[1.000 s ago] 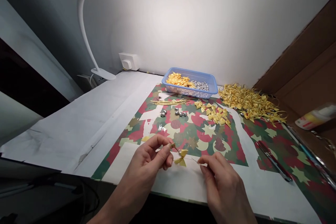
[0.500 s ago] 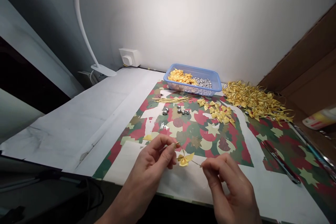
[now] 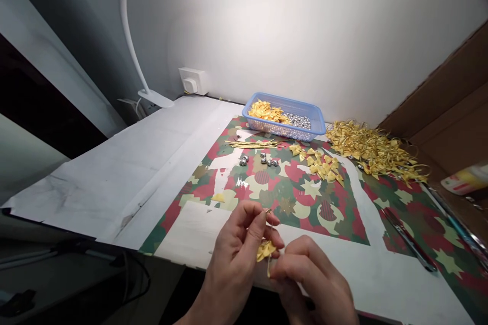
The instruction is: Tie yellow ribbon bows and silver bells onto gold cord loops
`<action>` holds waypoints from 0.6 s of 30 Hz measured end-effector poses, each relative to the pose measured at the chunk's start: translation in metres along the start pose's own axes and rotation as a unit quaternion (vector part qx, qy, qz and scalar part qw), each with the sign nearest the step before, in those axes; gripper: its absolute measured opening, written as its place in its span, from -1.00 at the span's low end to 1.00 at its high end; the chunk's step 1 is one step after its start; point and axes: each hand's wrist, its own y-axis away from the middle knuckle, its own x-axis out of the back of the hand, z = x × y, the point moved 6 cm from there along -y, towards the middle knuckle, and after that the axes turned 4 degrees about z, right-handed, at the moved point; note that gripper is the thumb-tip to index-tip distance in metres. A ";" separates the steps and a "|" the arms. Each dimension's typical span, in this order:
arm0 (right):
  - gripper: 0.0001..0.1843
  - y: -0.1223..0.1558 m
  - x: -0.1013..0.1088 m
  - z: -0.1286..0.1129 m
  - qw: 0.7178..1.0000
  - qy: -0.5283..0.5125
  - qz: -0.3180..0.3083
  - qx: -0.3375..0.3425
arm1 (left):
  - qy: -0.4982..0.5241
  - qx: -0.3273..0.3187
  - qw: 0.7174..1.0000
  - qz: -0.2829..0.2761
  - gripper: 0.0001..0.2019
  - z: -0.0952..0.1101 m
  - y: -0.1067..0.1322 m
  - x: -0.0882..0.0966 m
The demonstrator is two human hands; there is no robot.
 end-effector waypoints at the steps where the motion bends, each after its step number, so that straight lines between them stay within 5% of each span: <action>1: -0.81 -0.002 0.005 -0.002 0.999 0.031 0.013 0.007 | -0.017 -0.030 0.999 0.005 -0.84 0.003 -0.001 0.001; 8: -0.79 -0.015 0.033 -0.018 0.963 0.254 0.078 0.049 | -0.034 -0.134 0.990 0.018 -0.80 0.021 0.007 0.005; 18: -0.81 -0.015 0.032 -0.007 0.988 0.152 0.004 -0.019 | -0.026 -0.165 0.986 0.016 -0.80 0.032 0.013 0.004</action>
